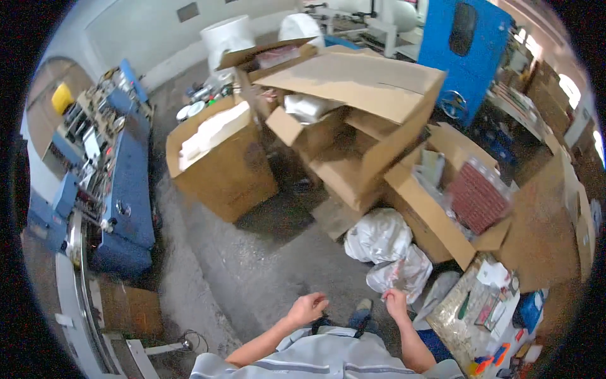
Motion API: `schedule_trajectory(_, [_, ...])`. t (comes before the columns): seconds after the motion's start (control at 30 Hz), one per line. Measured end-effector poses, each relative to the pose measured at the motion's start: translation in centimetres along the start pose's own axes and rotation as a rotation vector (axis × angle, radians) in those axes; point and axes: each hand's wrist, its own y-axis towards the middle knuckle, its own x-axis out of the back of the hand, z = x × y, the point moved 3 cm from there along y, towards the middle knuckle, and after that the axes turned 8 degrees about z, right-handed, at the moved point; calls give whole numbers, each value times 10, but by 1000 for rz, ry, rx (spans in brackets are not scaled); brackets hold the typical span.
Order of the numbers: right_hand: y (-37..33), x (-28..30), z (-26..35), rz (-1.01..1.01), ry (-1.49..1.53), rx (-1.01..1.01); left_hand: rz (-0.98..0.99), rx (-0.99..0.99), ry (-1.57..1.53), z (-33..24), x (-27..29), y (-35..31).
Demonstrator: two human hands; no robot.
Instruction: Collecting stacks of paper products from a conveyor and placing them into a cardboard box for packaging.
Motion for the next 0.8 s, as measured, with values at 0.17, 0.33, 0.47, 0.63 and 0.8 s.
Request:
schedule_trajectory(0.17, [59, -99, 66, 236, 238, -69, -214, 50, -319, 43, 115, -7])
schedule_trajectory(0.33, [147, -192, 113, 412, 266, -200, -400, 51, -425, 89, 248, 22])
schedule_trajectory(0.47, [257, -268, 157, 471, 149, -72, -562, 68, -533, 134, 370, 47])
schedule_trajectory(0.63, [402, -360, 287, 565, 134, 118, -783, 33, -652, 165, 525, 68])
schedule_trajectory(0.8, [532, -413, 470, 524, 159, 249, -985, -22, -733, 197, 671, 112])
